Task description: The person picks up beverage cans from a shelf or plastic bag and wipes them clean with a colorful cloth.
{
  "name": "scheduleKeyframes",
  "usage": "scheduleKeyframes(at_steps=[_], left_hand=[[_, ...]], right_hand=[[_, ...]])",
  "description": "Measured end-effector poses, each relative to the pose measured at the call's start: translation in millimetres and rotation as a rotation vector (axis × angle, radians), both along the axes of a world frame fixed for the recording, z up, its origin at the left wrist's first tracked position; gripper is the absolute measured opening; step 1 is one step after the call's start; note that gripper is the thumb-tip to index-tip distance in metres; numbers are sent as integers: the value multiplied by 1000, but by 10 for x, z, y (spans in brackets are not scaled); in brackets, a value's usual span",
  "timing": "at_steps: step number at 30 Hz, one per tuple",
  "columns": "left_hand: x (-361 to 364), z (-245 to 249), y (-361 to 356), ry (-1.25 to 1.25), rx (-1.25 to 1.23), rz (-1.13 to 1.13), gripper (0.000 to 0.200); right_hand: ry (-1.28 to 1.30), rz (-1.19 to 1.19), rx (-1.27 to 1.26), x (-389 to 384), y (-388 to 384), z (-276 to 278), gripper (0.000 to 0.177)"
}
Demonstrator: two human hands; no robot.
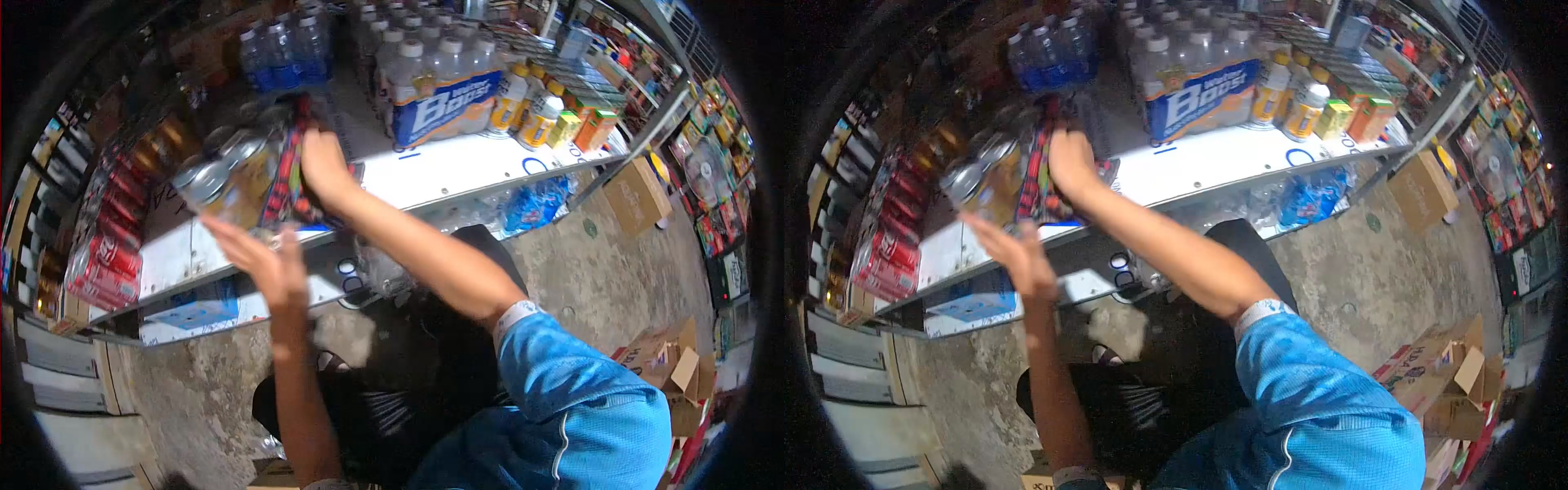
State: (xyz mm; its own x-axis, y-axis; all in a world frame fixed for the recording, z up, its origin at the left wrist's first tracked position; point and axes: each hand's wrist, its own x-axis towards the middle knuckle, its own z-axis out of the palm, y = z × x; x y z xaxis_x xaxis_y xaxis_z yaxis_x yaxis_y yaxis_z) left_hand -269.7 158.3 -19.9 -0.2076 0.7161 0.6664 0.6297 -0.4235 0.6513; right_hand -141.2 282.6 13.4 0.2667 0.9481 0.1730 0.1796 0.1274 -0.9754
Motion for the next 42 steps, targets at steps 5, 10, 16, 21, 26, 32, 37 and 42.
scheduleKeyframes(at_steps=[5, 10, 16, 21, 26, 32, 37, 42], left_hand=[[-345, 223, 275, -330, 1, -15, 92], [-306, 159, 209, -309, 5, 22, 95], [-199, 223, 77, -273, -63, 45, 99], [-207, 244, 63, -322, -78, 15, 98], [-196, 229, 60, -300, -64, 29, 99], [-192, 238, 48, -290, -56, 22, 95], [-207, 245, 26, -339, -54, -19, 96], [-282, 194, 35, -339, -68, -22, 95]], right_hand=[[-11, -41, 276, -191, -754, 58, 33], [130, -345, 603, -321, -269, 292, 43], [184, 184, 243, -170, -172, -115, 57], [480, 231, 275, -307, -579, 104, 57], [366, 396, 263, -103, -571, 214, 71], [204, 134, 225, -153, -495, -161, 48], [-249, -36, 422, 13, -624, 26, 25], [-111, -11, 222, 145, -583, -113, 38]])
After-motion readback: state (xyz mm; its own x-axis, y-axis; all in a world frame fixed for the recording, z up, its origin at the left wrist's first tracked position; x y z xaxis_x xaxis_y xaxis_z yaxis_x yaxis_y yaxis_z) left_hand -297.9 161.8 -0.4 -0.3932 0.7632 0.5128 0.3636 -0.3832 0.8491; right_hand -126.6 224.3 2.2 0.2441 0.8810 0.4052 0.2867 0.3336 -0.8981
